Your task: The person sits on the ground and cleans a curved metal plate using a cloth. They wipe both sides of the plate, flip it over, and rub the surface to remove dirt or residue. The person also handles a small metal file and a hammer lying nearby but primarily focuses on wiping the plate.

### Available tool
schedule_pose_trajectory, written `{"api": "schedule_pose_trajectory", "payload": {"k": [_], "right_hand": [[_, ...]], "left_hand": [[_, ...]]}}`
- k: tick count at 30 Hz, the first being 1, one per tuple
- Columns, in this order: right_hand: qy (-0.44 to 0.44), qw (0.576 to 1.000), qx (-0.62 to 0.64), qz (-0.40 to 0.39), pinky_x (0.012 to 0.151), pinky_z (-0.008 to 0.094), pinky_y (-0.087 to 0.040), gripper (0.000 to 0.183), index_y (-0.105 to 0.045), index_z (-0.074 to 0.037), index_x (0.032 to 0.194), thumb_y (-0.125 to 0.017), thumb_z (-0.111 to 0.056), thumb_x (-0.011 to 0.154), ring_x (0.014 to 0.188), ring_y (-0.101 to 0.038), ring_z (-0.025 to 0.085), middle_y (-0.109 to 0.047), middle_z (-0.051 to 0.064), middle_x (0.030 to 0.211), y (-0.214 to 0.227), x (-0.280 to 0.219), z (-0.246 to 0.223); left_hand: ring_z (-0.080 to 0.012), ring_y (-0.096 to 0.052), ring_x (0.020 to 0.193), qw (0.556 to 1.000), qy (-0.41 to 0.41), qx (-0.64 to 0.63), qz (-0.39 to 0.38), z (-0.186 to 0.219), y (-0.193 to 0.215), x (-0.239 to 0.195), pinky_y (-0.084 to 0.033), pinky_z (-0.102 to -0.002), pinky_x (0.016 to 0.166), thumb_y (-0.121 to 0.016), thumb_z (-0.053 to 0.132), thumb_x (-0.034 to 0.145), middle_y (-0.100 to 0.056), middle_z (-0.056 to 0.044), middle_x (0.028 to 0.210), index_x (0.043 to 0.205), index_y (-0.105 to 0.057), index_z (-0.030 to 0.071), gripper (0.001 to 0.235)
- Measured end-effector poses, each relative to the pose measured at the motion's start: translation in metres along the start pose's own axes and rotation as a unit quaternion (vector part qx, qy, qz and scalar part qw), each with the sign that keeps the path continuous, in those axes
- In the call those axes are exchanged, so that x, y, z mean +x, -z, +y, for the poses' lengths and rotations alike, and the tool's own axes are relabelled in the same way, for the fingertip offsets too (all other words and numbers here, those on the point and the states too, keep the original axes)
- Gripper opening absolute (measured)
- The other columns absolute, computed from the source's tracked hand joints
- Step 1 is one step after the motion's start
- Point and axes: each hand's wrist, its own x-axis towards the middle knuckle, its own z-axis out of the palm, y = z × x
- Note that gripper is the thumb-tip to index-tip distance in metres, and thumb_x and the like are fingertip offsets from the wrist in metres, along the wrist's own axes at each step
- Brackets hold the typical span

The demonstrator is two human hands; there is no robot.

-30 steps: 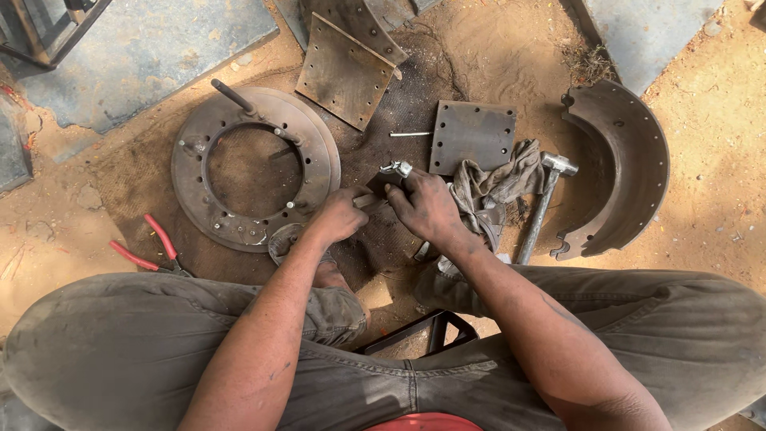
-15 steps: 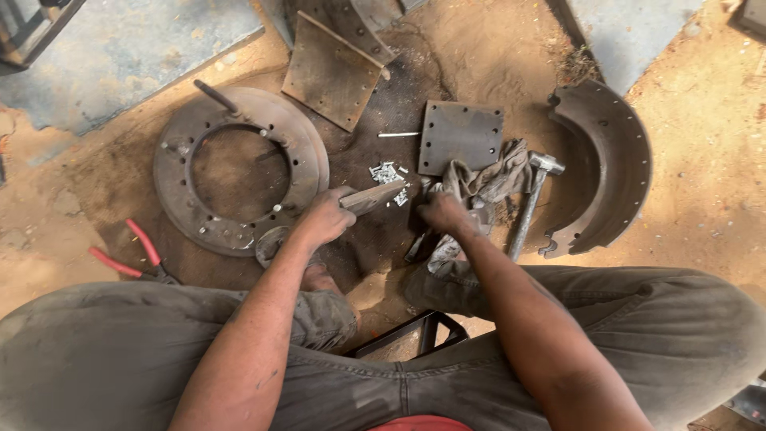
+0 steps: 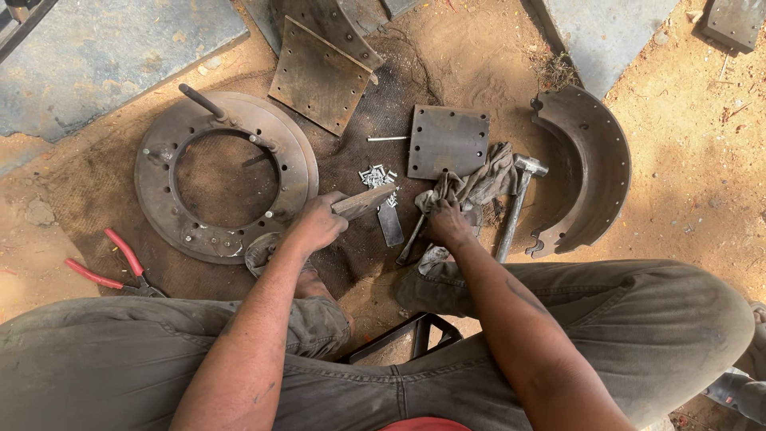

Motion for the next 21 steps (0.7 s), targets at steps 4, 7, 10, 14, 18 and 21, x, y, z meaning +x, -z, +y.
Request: {"api": "schedule_pose_trajectory", "payload": {"k": [4, 7, 10, 14, 18, 21], "right_hand": [[-0.047, 0.997, 0.059, -0.014, 0.094, 0.042, -0.059, 0.05, -0.065, 0.0, 0.127, -0.071, -0.04, 0.098, 0.112, -0.068, 0.026, -0.068, 0.018, 0.126, 0.014, 0.014, 0.021], [0.022, 0.982, 0.176, 0.064, 0.078, 0.037, -0.062, 0.045, -0.063, -0.001, 0.125, -0.074, -0.028, 0.09, 0.088, -0.075, 0.024, -0.072, 0.016, 0.108, 0.065, -0.014, 0.002], [0.051, 0.96, 0.261, 0.085, 0.073, 0.035, -0.064, 0.029, -0.063, -0.003, 0.118, -0.063, -0.01, 0.09, 0.08, -0.078, 0.021, -0.074, 0.014, 0.104, 0.119, -0.056, -0.027], [0.129, 0.872, 0.46, 0.106, 0.069, 0.033, -0.065, 0.023, -0.054, -0.005, 0.118, -0.045, -0.007, 0.096, 0.077, -0.08, 0.021, -0.077, 0.015, 0.093, 0.135, -0.096, -0.075], [0.313, 0.874, 0.246, 0.281, 0.092, 0.044, -0.058, 0.042, -0.056, -0.006, 0.127, -0.064, -0.007, 0.086, 0.104, -0.066, 0.03, -0.067, 0.014, 0.109, 0.101, -0.122, -0.117], [0.313, 0.892, 0.168, 0.28, 0.102, 0.046, -0.053, 0.045, -0.057, -0.007, 0.133, -0.065, -0.009, 0.088, 0.115, -0.059, 0.03, -0.065, 0.013, 0.117, 0.083, -0.108, -0.115]], "left_hand": [[-0.0309, -0.073, 0.106, 0.996, 0.07, -0.03, -0.042, 0.014, 0.0, -0.006, -0.057, -0.041, 0.095, -0.069, 0.015, 0.082, -0.071, -0.016, 0.12, 0.136, -0.06, 0.014, 0.055], [-0.029, -0.069, 0.112, 0.996, 0.076, -0.003, -0.039, 0.023, 0.004, -0.009, -0.053, -0.041, 0.099, -0.07, 0.014, 0.083, -0.071, -0.014, 0.124, 0.137, -0.061, 0.016, 0.054], [-0.0291, -0.068, 0.113, 0.998, 0.052, 0.011, -0.028, 0.02, 0.002, -0.008, -0.053, -0.041, 0.1, -0.069, 0.013, 0.085, -0.071, -0.015, 0.123, 0.135, -0.063, 0.014, 0.05], [-0.028, -0.069, 0.111, 0.998, 0.043, 0.012, -0.034, 0.005, -0.01, 0.001, -0.055, -0.041, 0.097, -0.069, 0.013, 0.085, -0.071, -0.013, 0.118, 0.13, -0.064, 0.012, 0.046], [-0.0265, -0.07, 0.111, 0.999, 0.022, 0.023, -0.041, -0.017, -0.024, 0.017, -0.056, -0.041, 0.096, -0.06, 0.016, 0.095, -0.071, -0.011, 0.117, 0.124, -0.068, 0.012, 0.03], [-0.0292, -0.072, 0.108, 0.996, -0.045, 0.072, -0.027, -0.021, -0.021, 0.017, -0.056, -0.04, 0.097, -0.063, 0.015, 0.092, -0.074, -0.013, 0.116, 0.121, -0.069, 0.01, 0.03]]}}
